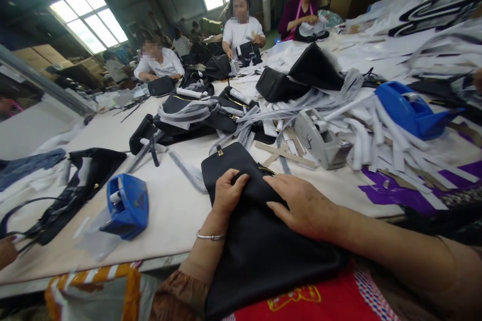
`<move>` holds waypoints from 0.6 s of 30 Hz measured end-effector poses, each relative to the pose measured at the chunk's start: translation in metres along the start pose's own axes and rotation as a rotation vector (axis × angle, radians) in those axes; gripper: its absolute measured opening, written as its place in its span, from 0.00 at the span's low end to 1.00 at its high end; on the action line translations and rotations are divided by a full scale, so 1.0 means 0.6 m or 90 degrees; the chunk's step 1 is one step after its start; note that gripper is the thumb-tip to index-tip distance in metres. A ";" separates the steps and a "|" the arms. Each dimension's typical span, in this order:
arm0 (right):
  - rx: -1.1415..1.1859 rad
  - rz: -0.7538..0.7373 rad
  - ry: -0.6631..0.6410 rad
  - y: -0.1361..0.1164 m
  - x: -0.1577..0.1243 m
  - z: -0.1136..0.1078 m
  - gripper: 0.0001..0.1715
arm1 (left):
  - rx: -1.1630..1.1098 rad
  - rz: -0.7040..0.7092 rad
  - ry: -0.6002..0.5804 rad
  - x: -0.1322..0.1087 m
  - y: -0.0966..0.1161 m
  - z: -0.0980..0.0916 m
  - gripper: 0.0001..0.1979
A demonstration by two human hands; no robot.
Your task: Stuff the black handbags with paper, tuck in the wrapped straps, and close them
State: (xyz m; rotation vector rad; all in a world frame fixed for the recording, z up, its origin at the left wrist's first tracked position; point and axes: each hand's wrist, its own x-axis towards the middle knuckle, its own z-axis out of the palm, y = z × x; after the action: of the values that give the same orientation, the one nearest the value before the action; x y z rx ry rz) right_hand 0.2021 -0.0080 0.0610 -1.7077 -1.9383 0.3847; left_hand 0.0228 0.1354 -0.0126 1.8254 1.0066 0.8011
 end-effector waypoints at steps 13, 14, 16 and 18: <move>0.454 0.359 -0.117 0.023 0.015 0.030 0.23 | -0.271 -0.024 0.084 -0.009 -0.010 -0.012 0.16; 0.444 0.370 -0.128 0.028 0.018 0.035 0.23 | -0.273 -0.018 0.090 -0.009 -0.009 -0.012 0.15; 0.410 0.376 -0.140 0.033 0.021 0.042 0.24 | -0.269 -0.004 0.098 -0.009 -0.009 -0.011 0.15; 0.376 0.368 -0.158 0.032 0.023 0.045 0.23 | -0.259 0.014 0.098 -0.010 -0.009 -0.010 0.14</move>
State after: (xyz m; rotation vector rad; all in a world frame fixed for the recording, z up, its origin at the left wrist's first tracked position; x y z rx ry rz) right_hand 0.2022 0.0122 0.0310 -1.8172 -1.2379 1.2889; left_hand 0.0137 0.1341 -0.0158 1.4447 0.8464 1.0864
